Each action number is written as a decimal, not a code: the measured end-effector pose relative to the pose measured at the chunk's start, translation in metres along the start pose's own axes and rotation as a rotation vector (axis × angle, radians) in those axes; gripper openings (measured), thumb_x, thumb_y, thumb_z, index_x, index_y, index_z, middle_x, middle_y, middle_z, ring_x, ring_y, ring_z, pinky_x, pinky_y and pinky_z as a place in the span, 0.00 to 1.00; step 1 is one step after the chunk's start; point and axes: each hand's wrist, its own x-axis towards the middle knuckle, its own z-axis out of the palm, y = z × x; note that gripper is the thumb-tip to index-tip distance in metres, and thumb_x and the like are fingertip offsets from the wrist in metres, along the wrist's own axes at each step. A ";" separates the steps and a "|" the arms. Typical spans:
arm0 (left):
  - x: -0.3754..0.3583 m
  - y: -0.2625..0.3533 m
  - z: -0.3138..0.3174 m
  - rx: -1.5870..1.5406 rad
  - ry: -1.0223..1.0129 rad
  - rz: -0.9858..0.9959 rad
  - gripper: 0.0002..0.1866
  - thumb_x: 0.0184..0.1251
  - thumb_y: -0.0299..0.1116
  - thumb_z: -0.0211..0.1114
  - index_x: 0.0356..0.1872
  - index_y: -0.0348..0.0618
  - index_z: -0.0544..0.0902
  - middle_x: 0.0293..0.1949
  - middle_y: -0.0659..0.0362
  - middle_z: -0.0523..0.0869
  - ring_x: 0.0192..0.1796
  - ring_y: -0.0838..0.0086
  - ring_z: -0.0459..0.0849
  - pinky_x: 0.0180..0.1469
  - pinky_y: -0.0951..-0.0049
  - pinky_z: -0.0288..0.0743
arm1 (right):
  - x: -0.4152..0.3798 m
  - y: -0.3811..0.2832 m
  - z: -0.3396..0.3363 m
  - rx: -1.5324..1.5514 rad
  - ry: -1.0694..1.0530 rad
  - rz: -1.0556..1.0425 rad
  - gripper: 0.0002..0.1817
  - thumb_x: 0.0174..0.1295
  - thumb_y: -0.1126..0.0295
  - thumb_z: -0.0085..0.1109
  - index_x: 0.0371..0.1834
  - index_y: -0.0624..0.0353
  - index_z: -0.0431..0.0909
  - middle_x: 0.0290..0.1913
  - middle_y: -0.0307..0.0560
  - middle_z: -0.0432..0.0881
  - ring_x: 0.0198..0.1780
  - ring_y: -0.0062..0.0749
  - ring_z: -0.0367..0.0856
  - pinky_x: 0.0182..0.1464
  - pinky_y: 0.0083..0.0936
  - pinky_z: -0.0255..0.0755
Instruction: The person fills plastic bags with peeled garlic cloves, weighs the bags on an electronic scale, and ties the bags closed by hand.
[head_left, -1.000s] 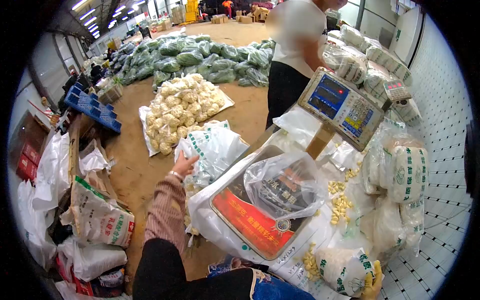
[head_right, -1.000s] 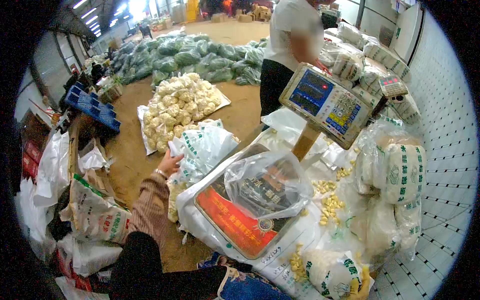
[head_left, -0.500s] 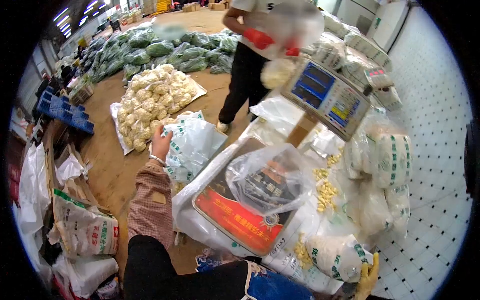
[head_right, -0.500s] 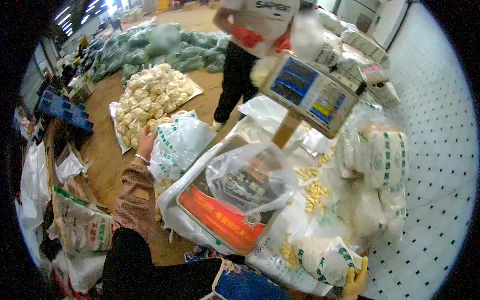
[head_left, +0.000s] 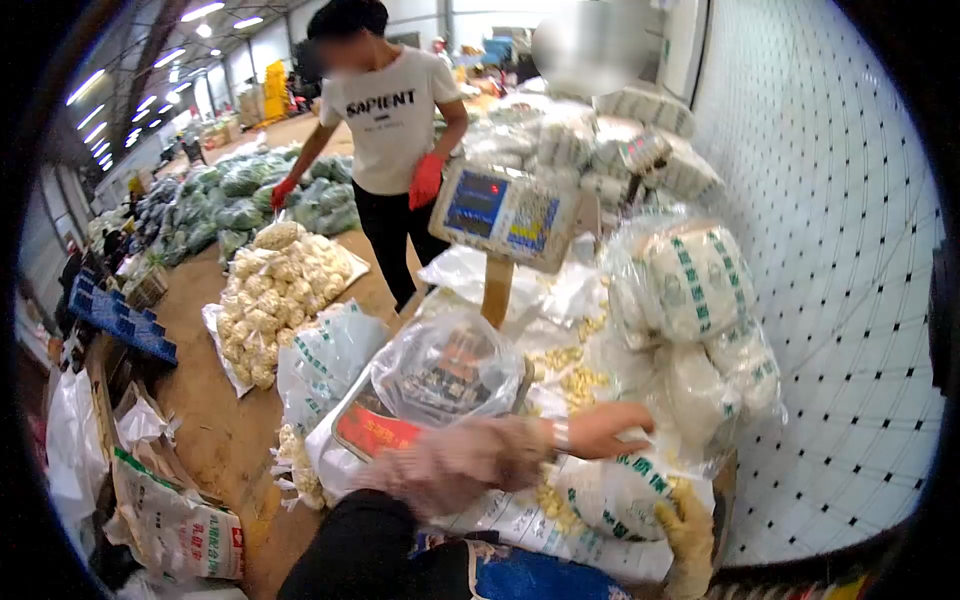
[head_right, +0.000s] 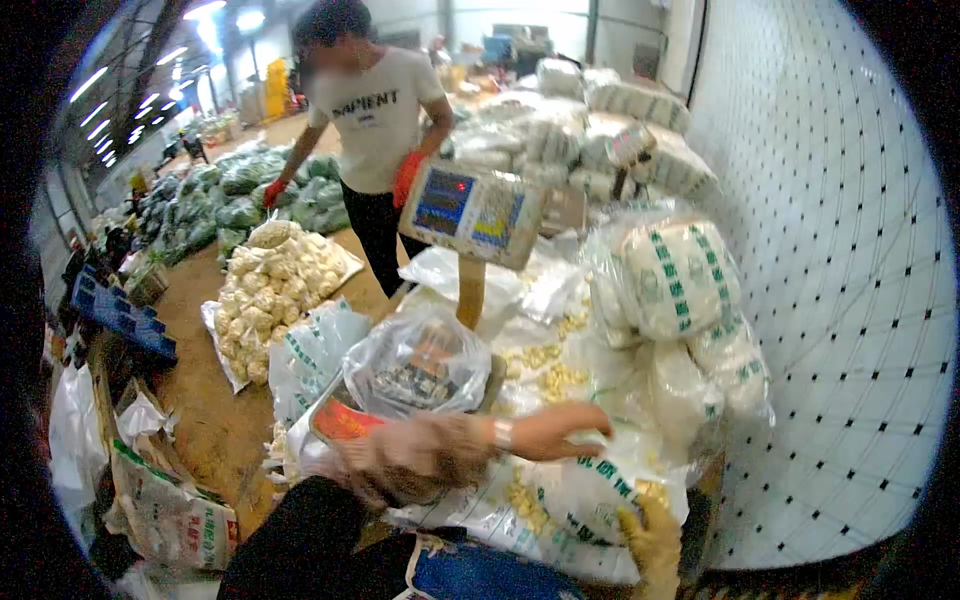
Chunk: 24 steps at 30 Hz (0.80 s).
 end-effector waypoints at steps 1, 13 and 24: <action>0.026 -0.004 0.024 0.003 -0.094 -0.035 0.15 0.58 0.41 0.58 0.39 0.40 0.74 0.33 0.51 0.77 0.39 0.57 0.76 0.42 0.64 0.69 | 0.002 -0.003 0.003 -0.028 0.015 -0.052 0.19 0.47 0.63 0.62 0.42 0.59 0.74 0.36 0.54 0.77 0.38 0.45 0.76 0.41 0.30 0.69; 0.105 -0.003 0.103 0.674 -0.806 -0.318 0.14 0.45 0.40 0.65 0.31 0.43 0.83 0.30 0.53 0.82 0.36 0.58 0.80 0.36 0.62 0.73 | -0.003 -0.005 0.006 -0.021 -0.082 -0.131 0.14 0.57 0.62 0.51 0.41 0.61 0.75 0.39 0.58 0.76 0.44 0.50 0.71 0.48 0.37 0.63; 0.104 -0.047 0.134 0.671 -0.691 -0.356 0.11 0.48 0.36 0.63 0.29 0.41 0.83 0.30 0.53 0.82 0.35 0.58 0.79 0.34 0.61 0.73 | 0.006 0.038 0.031 0.128 0.139 -0.261 0.09 0.56 0.67 0.56 0.35 0.62 0.75 0.25 0.43 0.72 0.26 0.31 0.67 0.33 0.25 0.65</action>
